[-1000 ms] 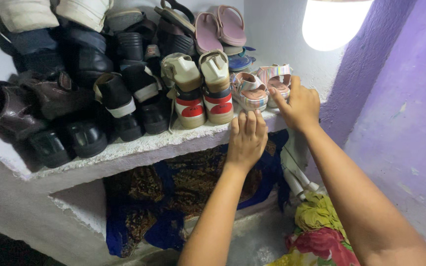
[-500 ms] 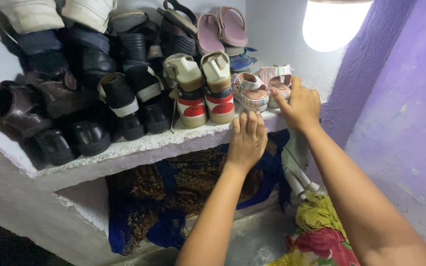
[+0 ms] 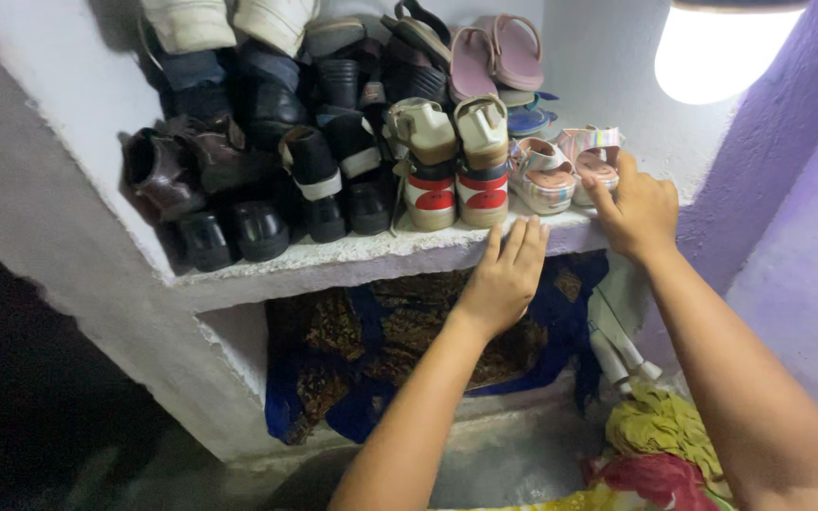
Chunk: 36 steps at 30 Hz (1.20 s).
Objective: The person sits on the floor and organizes various shoes on a built-in wall shelf. They pick up pairs of sandals, sneakers, and boots from the floor and place them neatly on the shelf, adjusting their positions to fit.
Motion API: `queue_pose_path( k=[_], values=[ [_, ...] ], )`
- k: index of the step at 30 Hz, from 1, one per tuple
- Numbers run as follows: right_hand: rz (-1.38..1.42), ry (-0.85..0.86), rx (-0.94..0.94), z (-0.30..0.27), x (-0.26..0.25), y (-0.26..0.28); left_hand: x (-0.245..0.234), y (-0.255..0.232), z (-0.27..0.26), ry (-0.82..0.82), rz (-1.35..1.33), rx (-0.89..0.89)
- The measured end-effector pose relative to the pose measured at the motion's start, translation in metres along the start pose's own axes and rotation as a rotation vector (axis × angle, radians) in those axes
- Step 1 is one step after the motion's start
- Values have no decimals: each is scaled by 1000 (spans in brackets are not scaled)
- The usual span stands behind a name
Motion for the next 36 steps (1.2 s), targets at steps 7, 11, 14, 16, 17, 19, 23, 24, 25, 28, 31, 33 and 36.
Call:
queue_pose_path(
  k=[7,11,14,16,17,19,23,24,25,28,31,33,36],
  values=[
    [149,-22,60,-36,-18,15,-21,31,-41,70,27,192],
    [43,-392,-3,-64,-49,61,-58,88,-68,-51,-141,88],
    [212,-455,-134,-63,-63,111,-97,137,-84,-209,-55,-182],
    [305,-538,-335,-59,-78,155,-123,168,-88,-289,-46,-309],
    [324,-549,-398,-54,-85,175,-133,180,-86,-332,-45,-371],
    [445,-446,-474,-34,-90,214,-142,203,-82,-374,-220,-546],
    [595,-232,-496,-3,-90,278,-130,235,-69,-348,-591,-800],
    [569,-243,-495,4,-91,291,-131,236,-65,-364,-583,-752],
    [538,-212,-484,13,-88,301,-131,236,-62,-382,-575,-703],
    [425,-215,-460,37,-82,320,-123,241,-61,-388,-582,-695],
    [296,-338,-443,41,-81,329,-118,241,-65,-388,-546,-659],
    [229,-352,-426,40,-78,331,-117,239,-67,-392,-519,-637],
    [188,-265,-298,46,-70,327,-115,240,-64,-375,-488,-651]
  ],
)
Point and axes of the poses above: each hand's wrist, its own z-axis towards the middle knuckle, its own x-axis out of the palm, y = z × x, the point moved 7 cm from there along z, towards the middle knuckle, and after that the axes turned 13 degrees about -z, right-handed, at the moved point
